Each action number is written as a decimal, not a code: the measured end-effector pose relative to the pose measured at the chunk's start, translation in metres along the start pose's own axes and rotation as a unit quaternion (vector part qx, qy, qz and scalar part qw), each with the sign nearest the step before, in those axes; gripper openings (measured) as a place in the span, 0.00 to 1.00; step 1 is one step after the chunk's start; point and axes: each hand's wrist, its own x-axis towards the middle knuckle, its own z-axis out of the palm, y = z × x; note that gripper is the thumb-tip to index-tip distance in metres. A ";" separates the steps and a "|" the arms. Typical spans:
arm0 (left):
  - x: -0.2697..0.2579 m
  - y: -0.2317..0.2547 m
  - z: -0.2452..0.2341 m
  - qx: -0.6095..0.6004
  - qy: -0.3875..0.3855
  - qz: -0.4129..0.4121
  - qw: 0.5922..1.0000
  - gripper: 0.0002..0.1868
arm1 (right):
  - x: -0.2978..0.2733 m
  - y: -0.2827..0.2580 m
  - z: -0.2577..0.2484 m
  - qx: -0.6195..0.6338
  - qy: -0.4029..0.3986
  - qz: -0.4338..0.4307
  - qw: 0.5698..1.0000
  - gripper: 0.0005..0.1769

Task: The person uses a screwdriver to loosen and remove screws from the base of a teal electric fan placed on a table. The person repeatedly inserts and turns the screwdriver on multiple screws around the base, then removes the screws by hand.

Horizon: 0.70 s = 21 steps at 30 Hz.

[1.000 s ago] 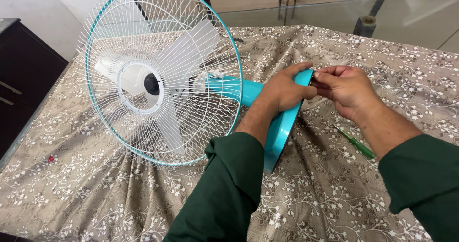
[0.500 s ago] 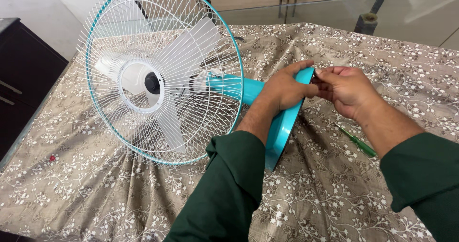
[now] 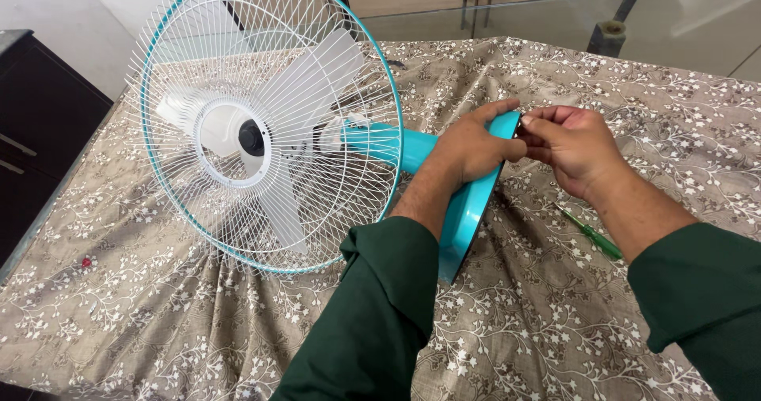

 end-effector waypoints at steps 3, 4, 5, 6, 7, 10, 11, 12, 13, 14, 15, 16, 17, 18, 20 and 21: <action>0.000 -0.001 0.000 -0.011 -0.002 -0.005 1.000 0.47 | 0.003 0.002 0.000 0.004 0.019 0.008 1.000 0.04; 0.001 -0.002 0.000 -0.015 -0.004 -0.010 1.000 0.47 | 0.005 0.003 -0.001 0.007 0.029 0.010 0.999 0.03; 0.001 -0.003 0.000 -0.007 0.001 -0.001 1.000 0.47 | 0.006 0.004 -0.002 -0.012 0.040 -0.004 0.999 0.03; 0.002 -0.004 0.001 0.001 0.006 0.007 1.000 0.47 | 0.007 0.006 -0.004 -0.030 0.051 -0.019 0.998 0.03; 0.003 -0.005 0.001 0.008 0.010 0.016 1.000 0.47 | 0.009 0.008 -0.006 -0.049 0.063 -0.033 0.996 0.03; 0.006 -0.009 0.003 0.011 0.008 0.016 1.000 0.46 | 0.011 0.013 -0.020 -0.078 0.063 -0.019 0.995 0.03; 0.007 -0.010 0.003 0.015 0.011 0.023 1.000 0.45 | 0.009 0.015 -0.026 -0.127 0.062 0.010 0.990 0.04; 0.008 -0.011 0.003 0.019 0.014 0.030 0.999 0.45 | 0.006 0.017 -0.032 -0.175 0.061 0.039 0.982 0.06; 0.008 -0.012 0.005 0.023 0.016 0.037 0.999 0.45 | 0.002 0.020 -0.037 -0.223 0.061 0.068 0.971 0.08; 0.009 -0.013 0.005 0.018 0.016 0.040 0.999 0.44 | -0.004 0.023 -0.043 -0.349 0.055 0.077 0.932 0.10; 0.009 -0.014 0.005 0.013 0.016 0.042 0.999 0.44 | -0.011 0.025 -0.050 -0.468 0.048 0.085 0.878 0.12; 0.009 -0.015 0.005 0.008 0.016 0.045 0.999 0.43 | -0.018 0.026 -0.057 -0.579 0.041 0.092 0.809 0.15; 0.009 -0.015 0.004 0.013 0.018 0.046 0.999 0.43 | -0.025 0.028 -0.063 -0.627 0.023 0.103 0.772 0.14; 0.009 -0.014 0.003 0.018 0.021 0.046 0.999 0.43 | -0.032 0.029 -0.069 -0.671 0.005 0.114 0.732 0.14; 0.008 -0.011 0.003 0.016 0.021 0.044 0.999 0.42 | -0.043 0.032 -0.081 -0.712 0.000 0.132 0.690 0.15; 0.007 -0.011 0.002 0.010 0.018 0.040 0.999 0.42 | -0.047 0.033 -0.086 -0.710 0.012 0.138 0.691 0.15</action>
